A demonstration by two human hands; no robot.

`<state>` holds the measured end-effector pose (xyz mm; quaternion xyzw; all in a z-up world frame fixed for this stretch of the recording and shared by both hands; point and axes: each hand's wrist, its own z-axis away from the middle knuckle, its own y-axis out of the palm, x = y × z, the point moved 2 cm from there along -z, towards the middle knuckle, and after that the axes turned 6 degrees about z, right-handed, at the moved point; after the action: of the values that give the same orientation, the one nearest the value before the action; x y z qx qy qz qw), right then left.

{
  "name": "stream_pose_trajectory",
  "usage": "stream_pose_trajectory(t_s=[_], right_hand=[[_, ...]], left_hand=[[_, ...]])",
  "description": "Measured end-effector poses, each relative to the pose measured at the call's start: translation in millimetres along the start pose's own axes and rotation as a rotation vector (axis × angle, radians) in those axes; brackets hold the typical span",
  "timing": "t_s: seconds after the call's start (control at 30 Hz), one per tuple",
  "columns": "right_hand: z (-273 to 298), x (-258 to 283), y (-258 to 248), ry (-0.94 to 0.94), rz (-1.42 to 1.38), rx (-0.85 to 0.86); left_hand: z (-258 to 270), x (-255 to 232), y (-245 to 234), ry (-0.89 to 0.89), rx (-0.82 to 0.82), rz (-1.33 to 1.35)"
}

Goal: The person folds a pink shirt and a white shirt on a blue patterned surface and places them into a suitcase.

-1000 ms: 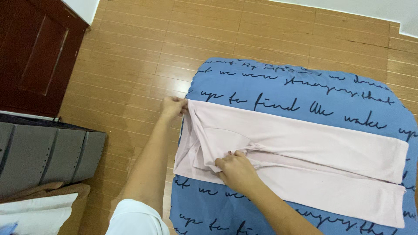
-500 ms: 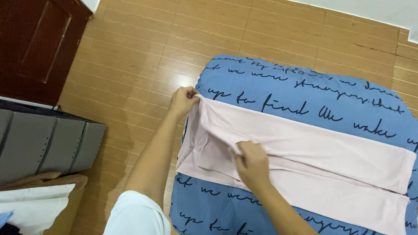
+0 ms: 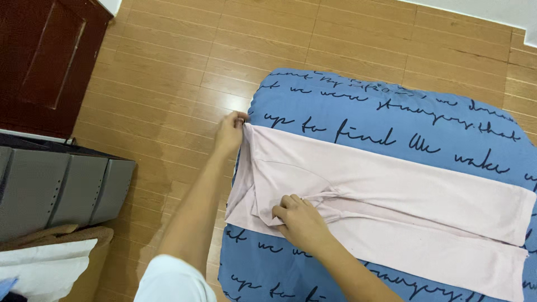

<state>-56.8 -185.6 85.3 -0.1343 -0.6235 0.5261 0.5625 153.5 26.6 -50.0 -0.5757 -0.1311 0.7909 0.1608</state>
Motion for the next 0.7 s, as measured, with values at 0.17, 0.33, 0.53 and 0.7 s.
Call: stream_pose_trajectory(t_s=[0.17,0.33,0.53,0.7], right_hand=[[-7,-14,-3,0.030,0.075,-0.038],[-47,-49,-36,0.208,0.200,-0.128],[-54,-69,-102,0.226,-0.070,-0.755],[-16,-100,-78,0.587,0.011,-0.451]], left_hand=[[75,-46,16,0.277,0.034,0.002],[126,-71,27,-0.079,0.517,0.352],[110,-65,34,-0.135,0.258,-0.099],[93,-40,39,0.086,0.162,0.094]])
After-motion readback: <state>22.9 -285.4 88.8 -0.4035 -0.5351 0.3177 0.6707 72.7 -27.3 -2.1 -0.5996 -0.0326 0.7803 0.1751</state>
